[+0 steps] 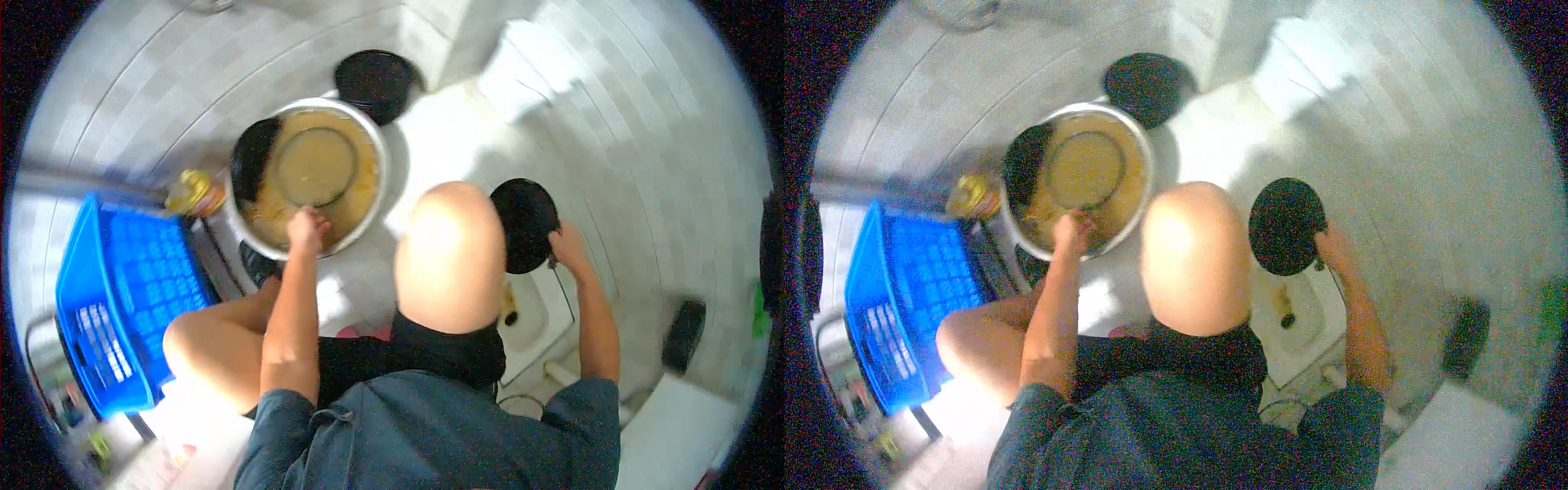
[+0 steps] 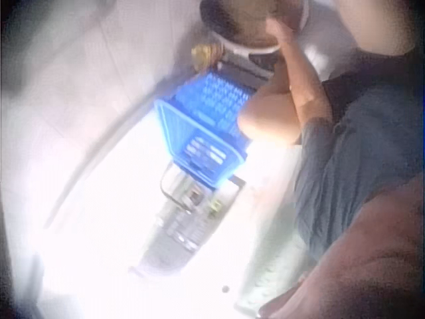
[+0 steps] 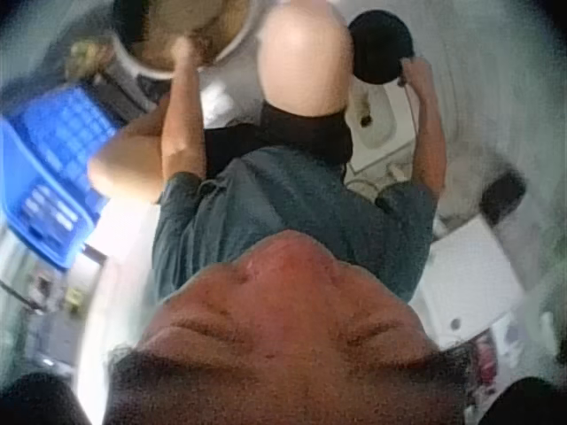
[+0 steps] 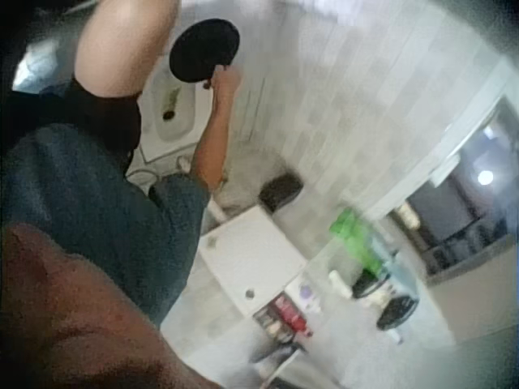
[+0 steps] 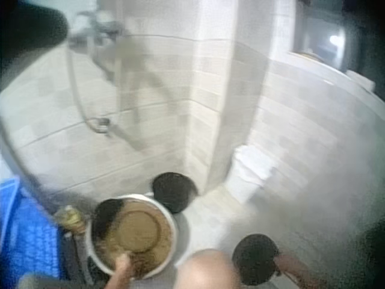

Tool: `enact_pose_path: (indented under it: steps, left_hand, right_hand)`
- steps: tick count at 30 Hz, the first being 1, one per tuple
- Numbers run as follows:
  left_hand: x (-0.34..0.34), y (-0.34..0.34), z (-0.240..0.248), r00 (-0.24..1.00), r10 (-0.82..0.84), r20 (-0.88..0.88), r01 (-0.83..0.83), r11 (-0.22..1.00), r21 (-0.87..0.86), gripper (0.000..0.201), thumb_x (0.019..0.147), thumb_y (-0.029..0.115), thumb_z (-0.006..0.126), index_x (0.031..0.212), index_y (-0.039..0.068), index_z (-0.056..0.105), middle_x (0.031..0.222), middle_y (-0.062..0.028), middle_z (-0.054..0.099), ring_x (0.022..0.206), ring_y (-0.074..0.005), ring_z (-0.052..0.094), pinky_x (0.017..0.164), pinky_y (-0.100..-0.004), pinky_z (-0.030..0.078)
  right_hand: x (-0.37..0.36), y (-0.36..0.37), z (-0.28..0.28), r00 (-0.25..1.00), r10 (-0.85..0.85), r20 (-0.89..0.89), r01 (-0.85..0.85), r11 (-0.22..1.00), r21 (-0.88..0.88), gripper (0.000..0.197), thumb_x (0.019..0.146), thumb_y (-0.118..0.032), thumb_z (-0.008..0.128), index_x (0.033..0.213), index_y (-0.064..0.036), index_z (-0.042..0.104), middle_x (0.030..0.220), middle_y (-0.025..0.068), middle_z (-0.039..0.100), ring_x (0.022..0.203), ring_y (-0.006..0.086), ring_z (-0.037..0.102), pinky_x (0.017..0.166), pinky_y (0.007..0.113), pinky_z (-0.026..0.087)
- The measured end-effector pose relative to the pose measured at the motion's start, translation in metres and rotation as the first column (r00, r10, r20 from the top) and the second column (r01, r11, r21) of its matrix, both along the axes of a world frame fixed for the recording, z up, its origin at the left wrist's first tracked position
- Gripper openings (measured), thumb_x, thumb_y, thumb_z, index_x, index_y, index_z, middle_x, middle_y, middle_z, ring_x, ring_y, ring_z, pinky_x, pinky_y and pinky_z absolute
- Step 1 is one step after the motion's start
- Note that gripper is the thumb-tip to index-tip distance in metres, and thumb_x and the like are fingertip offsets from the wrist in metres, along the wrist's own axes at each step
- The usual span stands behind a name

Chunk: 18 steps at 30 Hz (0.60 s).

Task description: The person scrubs several round black lids using a steel wool pad in a large basin of water, then places them into a blue plastic basket.

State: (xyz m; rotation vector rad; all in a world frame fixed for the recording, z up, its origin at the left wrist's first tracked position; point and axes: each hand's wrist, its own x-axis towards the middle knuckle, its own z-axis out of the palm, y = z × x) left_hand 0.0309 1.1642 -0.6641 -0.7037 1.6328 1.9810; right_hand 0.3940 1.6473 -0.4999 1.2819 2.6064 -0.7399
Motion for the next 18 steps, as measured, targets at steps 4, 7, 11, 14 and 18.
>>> enact_pose_path:
  steps: [4, 7, 11, 14, 18]
  left_hand:
    - [0.008, 0.013, 0.022, 0.964, 0.241, 0.114, -0.236, 0.97, -0.054, 0.016, 0.077, 0.006, 0.061, 0.09, 0.003, 0.051, 0.071, -0.0047, 0.045, 0.055, -0.0168, 0.041, 0.048, -0.0326, 0.038]
    - [0.009, 0.011, 0.022, 0.922, 0.358, 0.147, -0.346, 0.933, -0.099, 0.016, 0.077, 0.008, 0.062, 0.09, 0.004, 0.053, 0.071, -0.005, 0.047, 0.054, -0.0191, 0.04, 0.049, -0.0349, 0.038]
    - [0.01, 0.009, 0.02, 0.934, 0.276, 0.227, -0.224, 0.947, -0.23, 0.019, 0.076, 0.014, 0.065, 0.091, 0.004, 0.058, 0.078, -0.0076, 0.055, 0.067, -0.0229, 0.048, 0.055, -0.0405, 0.04]
    - [0.001, 0.007, -0.005, 0.876, 0.427, 0.223, -0.411, 0.904, -0.117, 0.021, 0.076, 0.011, 0.066, 0.093, 0.002, 0.06, 0.084, -0.0076, 0.059, 0.075, -0.0207, 0.052, 0.065, -0.0368, 0.044]
    - [-0.011, -0.011, -0.026, 0.909, 0.408, 0.089, -0.405, 0.913, -0.044, 0.022, 0.079, 0.007, 0.066, 0.099, 0.002, 0.059, 0.085, -0.0076, 0.057, 0.075, -0.021, 0.054, 0.062, -0.0371, 0.047]
  right_hand:
    - [-0.089, -0.015, 0.056, 0.978, 0.172, -0.116, -0.163, 0.983, 0.089, 0.028, 0.084, -0.015, 0.052, 0.101, 0.0061, 0.058, 0.079, 0.0193, 0.061, 0.078, 0.0305, 0.062, 0.074, 0.044, 0.048]
    - [-0.168, -0.019, 0.089, 0.945, 0.327, 0.005, -0.327, 0.945, 0.03, 0.046, 0.089, -0.027, 0.048, 0.127, -0.0026, 0.053, 0.117, 0.024, 0.059, 0.109, 0.0422, 0.057, 0.093, 0.049, 0.044]
    - [-0.271, -0.078, 0.134, 0.914, 0.387, -0.122, -0.402, 0.905, -0.138, 0.034, 0.086, -0.018, 0.051, 0.111, 0.0025, 0.06, 0.094, 0.0188, 0.065, 0.086, 0.032, 0.063, 0.078, 0.043, 0.049]
    - [-0.338, -0.1, 0.113, 0.886, 0.435, -0.16, -0.463, 0.833, -0.302, 0.028, 0.083, -0.015, 0.053, 0.099, 0.0066, 0.063, 0.079, 0.0134, 0.065, 0.073, 0.0245, 0.062, 0.069, 0.04, 0.05]
    - [-0.399, -0.136, 0.045, 0.881, 0.405, -0.243, -0.472, 0.763, -0.441, 0.025, 0.08, -0.014, 0.057, 0.085, 0.0094, 0.061, 0.076, 0.0129, 0.064, 0.07, 0.0221, 0.061, 0.062, 0.039, 0.047]
